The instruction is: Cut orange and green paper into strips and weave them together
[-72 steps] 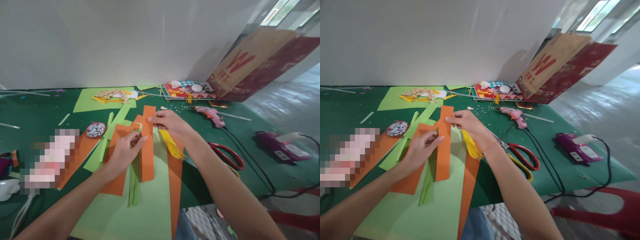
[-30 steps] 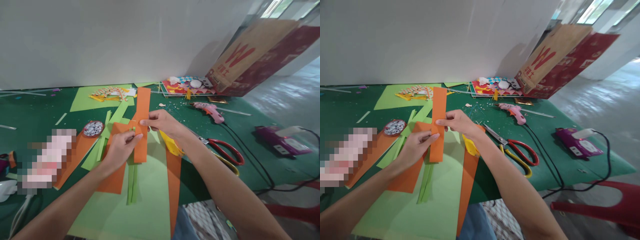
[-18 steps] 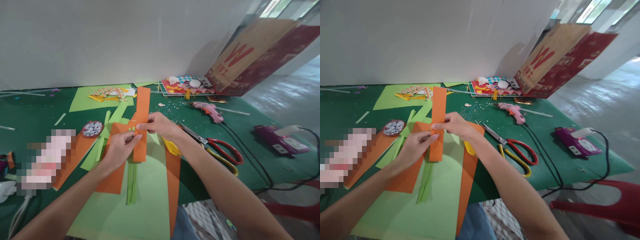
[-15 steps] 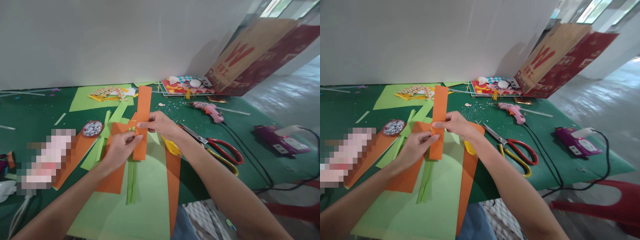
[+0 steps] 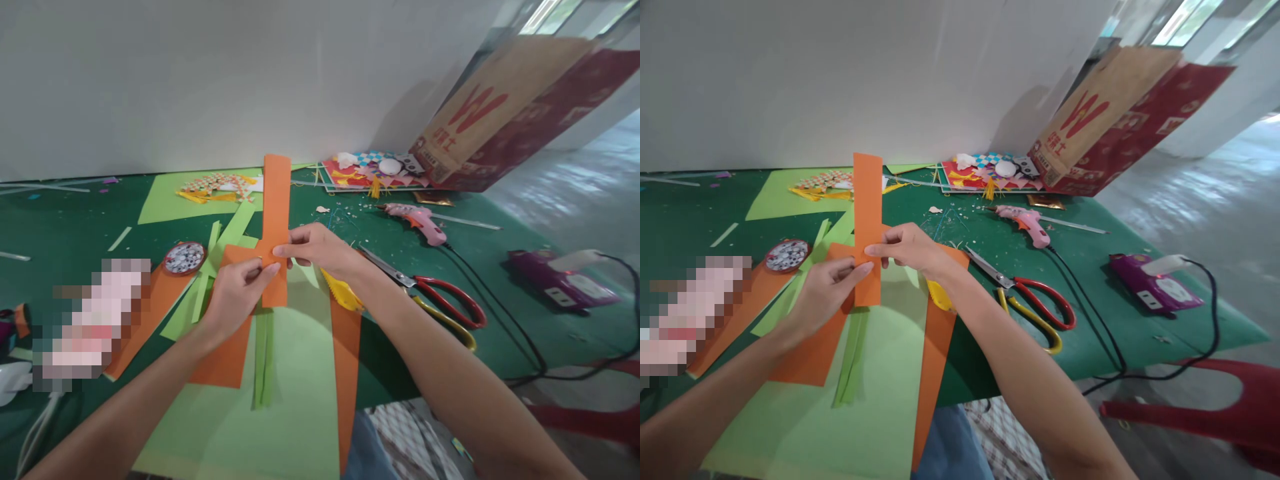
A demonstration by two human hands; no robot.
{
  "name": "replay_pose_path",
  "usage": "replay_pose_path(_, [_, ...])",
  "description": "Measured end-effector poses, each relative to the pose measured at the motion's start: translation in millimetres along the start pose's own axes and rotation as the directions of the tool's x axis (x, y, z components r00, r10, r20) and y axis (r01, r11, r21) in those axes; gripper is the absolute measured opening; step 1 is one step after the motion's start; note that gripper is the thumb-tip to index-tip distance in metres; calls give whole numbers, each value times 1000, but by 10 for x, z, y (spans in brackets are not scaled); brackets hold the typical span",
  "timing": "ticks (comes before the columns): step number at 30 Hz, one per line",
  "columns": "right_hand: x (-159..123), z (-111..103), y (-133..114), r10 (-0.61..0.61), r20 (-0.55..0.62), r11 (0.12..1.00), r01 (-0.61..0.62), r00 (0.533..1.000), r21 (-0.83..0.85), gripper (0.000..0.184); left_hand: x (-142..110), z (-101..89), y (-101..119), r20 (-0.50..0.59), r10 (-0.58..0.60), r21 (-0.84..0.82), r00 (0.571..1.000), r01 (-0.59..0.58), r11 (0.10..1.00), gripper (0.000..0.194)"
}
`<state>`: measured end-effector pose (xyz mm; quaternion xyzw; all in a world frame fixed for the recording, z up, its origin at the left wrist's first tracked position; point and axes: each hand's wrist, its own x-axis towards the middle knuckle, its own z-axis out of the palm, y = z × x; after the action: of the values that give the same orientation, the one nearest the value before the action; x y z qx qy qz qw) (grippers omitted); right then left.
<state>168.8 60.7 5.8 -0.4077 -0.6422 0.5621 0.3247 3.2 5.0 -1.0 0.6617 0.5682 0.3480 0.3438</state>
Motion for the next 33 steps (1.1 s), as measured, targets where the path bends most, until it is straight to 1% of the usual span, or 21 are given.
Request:
replay_pose_path(4, [16,1,11,-2,-52,1000,3,999,11,32,5,11,-14,31,1,-4,1000,-1,1000,41])
replay_pose_path(10, [25,0,22,0,-79,1000,2,997,19,29,3,6,-36,39,2,-7,999,-1,1000,42])
replay_pose_path(18, [17,9,14,-6,-112,1000,7,994,10,27,11,9,-6,36,-3,3,999,2,1000,43])
replay_pose_path(28, [8,25,0,-21,-104,1000,22,994,8,28,12,11,-33,24,13,21,1000,-14,1000,43])
replay_pose_path(33, [-9,43,4,-9,-19,1000,9,1000,-14,28,14,6,-17,10,27,40,1000,-28,999,42])
